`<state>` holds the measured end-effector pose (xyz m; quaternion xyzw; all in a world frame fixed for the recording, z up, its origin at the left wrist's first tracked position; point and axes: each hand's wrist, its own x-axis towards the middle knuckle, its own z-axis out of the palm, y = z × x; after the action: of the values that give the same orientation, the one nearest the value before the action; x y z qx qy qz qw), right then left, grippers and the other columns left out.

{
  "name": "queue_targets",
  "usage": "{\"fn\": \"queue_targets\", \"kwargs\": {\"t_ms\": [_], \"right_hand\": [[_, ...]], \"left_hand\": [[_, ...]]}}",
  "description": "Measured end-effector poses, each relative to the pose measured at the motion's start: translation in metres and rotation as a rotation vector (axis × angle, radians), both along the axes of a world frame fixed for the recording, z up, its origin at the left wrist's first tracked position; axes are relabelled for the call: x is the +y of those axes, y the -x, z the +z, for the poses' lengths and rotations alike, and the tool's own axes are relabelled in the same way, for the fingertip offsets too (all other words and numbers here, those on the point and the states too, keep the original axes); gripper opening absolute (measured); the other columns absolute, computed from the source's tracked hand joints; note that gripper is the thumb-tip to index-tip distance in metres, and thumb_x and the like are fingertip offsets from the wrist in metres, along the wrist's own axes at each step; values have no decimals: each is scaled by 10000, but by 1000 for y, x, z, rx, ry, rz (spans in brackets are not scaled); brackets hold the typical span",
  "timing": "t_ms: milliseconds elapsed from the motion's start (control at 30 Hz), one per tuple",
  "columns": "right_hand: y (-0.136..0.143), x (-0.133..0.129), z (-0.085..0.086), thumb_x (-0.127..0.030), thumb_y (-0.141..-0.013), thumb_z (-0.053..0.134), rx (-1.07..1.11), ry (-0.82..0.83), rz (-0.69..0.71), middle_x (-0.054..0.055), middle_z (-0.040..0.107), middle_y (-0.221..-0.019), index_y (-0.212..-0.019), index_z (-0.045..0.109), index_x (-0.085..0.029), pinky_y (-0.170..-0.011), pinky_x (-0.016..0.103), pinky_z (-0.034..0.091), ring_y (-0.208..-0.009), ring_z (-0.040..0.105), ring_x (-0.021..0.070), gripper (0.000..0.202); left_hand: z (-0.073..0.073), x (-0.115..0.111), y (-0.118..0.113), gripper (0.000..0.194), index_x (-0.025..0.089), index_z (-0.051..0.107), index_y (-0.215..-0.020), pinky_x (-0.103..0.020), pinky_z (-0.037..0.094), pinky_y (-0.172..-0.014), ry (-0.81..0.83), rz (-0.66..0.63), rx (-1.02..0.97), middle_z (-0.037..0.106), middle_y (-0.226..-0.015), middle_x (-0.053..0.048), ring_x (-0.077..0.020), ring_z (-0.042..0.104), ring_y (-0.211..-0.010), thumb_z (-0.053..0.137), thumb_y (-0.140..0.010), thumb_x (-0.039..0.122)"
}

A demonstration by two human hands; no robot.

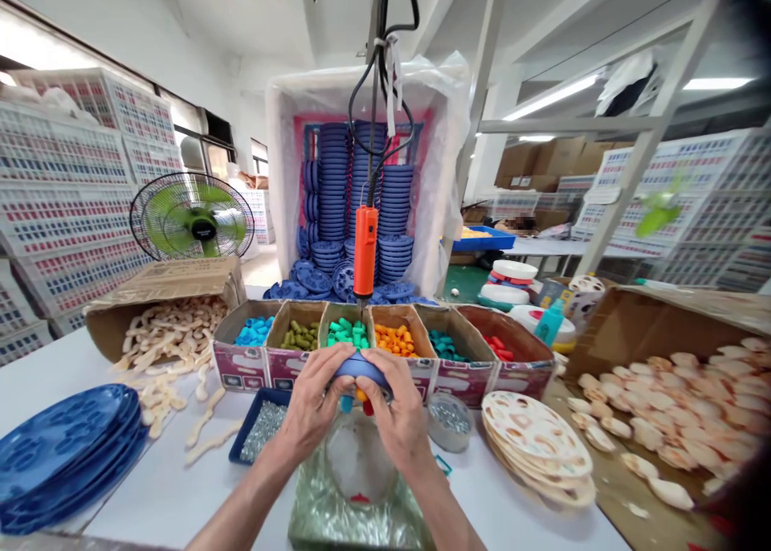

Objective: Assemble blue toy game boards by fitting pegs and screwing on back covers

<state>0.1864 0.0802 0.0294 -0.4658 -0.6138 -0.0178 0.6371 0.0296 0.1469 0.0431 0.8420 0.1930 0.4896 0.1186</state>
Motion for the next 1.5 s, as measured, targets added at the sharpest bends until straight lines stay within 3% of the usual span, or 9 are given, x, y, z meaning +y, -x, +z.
{"fn": "queue_targets", "kwargs": {"t_ms": [233,433,533,733,933,1133,1200,1333,1500], "right_hand": [[-4,1,1,-288,-991,595,-5,11,12,71,658,-1249,-1264,626,-281,-1040,441,510,-1181,595,226,275],[-5,-7,1,-328,-975,624,51,73,66,45,637,-1287,-1296,600,-311,-1075,417,478,-1224,571,219,322],[-4,-12,2,-346,-976,623,71,129,95,36,627,-1304,-1306,589,-323,-1086,412,464,-1234,564,216,333],[-2,-13,2,-343,-980,611,82,112,84,34,635,-1261,-1263,610,-314,-1073,395,465,-1206,569,211,284],[-6,-20,-2,-393,-942,661,125,180,125,49,636,-1295,-1270,596,-284,-1060,386,489,-1228,584,231,352],[-4,-43,-11,-468,-899,697,4,224,71,73,642,-1282,-1257,597,-278,-1050,452,502,-1221,591,276,417],[-5,-57,-18,-483,-898,694,-97,248,42,86,612,-1331,-1286,576,-284,-1072,503,482,-1270,555,300,452],[-9,-85,-39,-489,-896,693,-287,310,29,107,511,-1472,-1362,525,-279,-1142,565,418,-1424,415,336,538],[-15,-102,-63,-527,-860,718,-376,357,15,109,454,-1543,-1365,535,-271,-1152,594,412,-1489,327,356,595]], "left_hand": [[-5,3,-8,348,257,577,-1365,-426,486,-1045,-79,30,-42,682,-1286,-83,-245,593,-1202,531,-1025,311],[5,-6,4,412,292,551,-1386,-413,435,-1101,248,-35,2,591,-1384,-84,-255,545,-1282,589,-990,400],[11,-10,8,388,295,587,-1331,-397,439,-1079,390,-71,13,606,-1338,-67,-254,572,-1231,624,-966,423],[8,-15,3,334,282,646,-1234,-366,444,-1023,399,-50,-82,651,-1227,-47,-249,594,-1152,659,-940,442],[7,-18,10,425,280,605,-1295,-389,414,-1070,503,-104,-56,623,-1329,-62,-278,560,-1235,668,-921,472],[-9,-32,32,517,240,554,-1308,-392,494,-958,775,-135,-51,628,-1286,-90,-286,614,-1111,614,-916,572],[-17,-42,38,494,244,559,-1297,-388,490,-994,819,-170,-46,584,-1357,-99,-292,589,-1189,614,-922,560],[-39,-61,50,486,256,593,-1265,-407,409,-1136,780,-221,-29,412,-1542,-116,-327,377,-1450,722,-867,504],[-57,-73,59,606,266,571,-1327,-508,347,-1191,665,-175,115,269,-1639,-146,-371,270,-1514,805,-805,464]]}}
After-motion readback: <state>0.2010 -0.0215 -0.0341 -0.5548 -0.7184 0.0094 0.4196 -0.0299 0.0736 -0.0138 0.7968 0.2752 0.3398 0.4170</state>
